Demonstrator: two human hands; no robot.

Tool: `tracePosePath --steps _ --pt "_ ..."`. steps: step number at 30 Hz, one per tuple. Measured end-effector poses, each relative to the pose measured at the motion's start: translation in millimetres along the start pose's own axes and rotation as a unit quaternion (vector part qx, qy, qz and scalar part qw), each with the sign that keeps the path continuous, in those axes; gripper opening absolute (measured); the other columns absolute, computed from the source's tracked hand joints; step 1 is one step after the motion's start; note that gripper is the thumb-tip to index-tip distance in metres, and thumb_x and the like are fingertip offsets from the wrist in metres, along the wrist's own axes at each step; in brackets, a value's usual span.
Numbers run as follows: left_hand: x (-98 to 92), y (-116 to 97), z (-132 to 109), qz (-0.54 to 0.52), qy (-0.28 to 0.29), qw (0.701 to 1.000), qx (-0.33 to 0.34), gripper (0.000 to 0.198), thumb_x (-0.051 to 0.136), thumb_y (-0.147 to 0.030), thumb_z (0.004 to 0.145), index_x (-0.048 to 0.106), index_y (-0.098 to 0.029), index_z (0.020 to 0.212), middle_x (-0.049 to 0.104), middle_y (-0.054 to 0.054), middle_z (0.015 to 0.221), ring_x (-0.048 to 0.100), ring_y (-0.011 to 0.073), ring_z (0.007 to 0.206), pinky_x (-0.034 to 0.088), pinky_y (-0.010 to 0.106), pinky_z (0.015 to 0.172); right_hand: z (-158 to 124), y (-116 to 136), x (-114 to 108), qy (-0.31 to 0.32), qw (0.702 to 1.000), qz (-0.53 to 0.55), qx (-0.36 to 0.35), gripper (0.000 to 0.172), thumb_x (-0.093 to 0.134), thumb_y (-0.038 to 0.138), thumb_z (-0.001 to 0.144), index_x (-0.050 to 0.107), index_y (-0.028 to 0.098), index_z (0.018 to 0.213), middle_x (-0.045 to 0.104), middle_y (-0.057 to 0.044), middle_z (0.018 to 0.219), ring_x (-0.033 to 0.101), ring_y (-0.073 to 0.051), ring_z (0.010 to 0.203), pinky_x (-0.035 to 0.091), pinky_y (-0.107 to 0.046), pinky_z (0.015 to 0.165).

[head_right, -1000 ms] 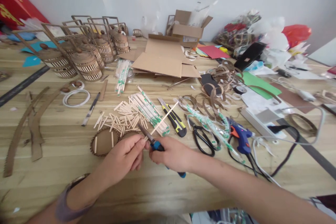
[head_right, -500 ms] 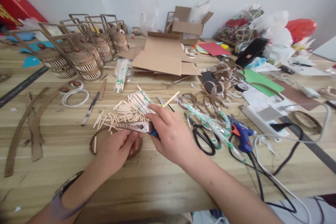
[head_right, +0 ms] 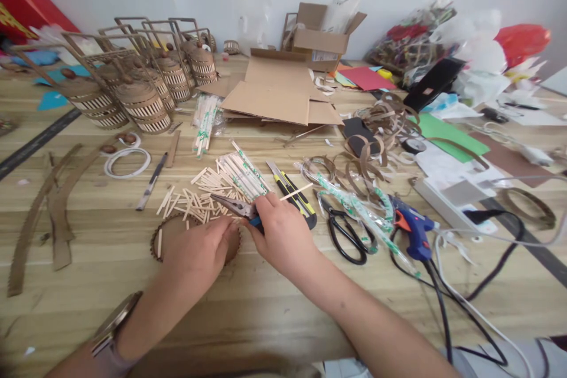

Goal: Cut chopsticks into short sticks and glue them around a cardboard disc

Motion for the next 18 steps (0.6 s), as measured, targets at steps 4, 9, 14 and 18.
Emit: tracePosePath --steps 4,9,14,18 --pt "-2.7 -2.8 -4.0 0.046 0.009 0.999 -0.001 0.03 0.032 -0.021 0.095 0.062 -0.019 0.097 0.073 0.01 0.087 0.07 0.029 0.078 0.044 0.033 0.061 -1.9 2.3 1.7 -0.003 1.0 -0.015 0.01 0.013 0.057 0.028 0.088 0.054 0.017 0.081 0.059 -0.006 0.078 0.055 -0.02 0.065 0.032 -0.028 0.057" --pt "-3.5 -4.8 -3.9 0.062 0.008 0.998 -0.005 0.031 0.032 -0.021 0.095 0.063 -0.018 0.095 0.074 0.011 0.085 0.07 0.0296 0.076 0.044 0.034 0.06 -2.5 4.2 2.6 -0.002 1.0 -0.021 0.012 0.012 0.056 0.027 0.087 0.054 0.017 0.08 0.059 -0.006 0.078 0.053 -0.02 0.064 0.03 -0.028 0.056" --pt "-3.7 -5.2 -3.2 0.068 0.007 0.998 -0.006 0.031 0.032 -0.021 0.095 0.063 -0.018 0.093 0.073 0.011 0.083 0.07 0.0304 0.074 0.044 0.034 0.059 -2.0 4.0 2.7 0.014 0.999 -0.034 0.021 0.012 0.055 0.027 0.087 0.055 0.017 0.082 0.06 -0.007 0.078 0.054 -0.02 0.065 0.03 -0.028 0.058" --pt "-1.2 -5.9 -4.2 0.074 0.006 0.997 -0.004 0.029 0.034 -0.019 0.094 0.062 -0.018 0.094 0.073 0.011 0.082 0.07 0.029 0.074 0.043 0.033 0.059 -2.0 5.9 4.2 0.024 0.998 -0.045 0.028 0.014 0.054 0.028 0.088 0.056 0.016 0.083 0.061 -0.008 0.08 0.055 -0.021 0.066 0.03 -0.03 0.059"
Point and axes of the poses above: each hand's wrist, its own z-axis towards the middle knuckle, its own x-axis out of the palm, y = z × x, the point moved 4 cm from there along z, towards the middle knuckle
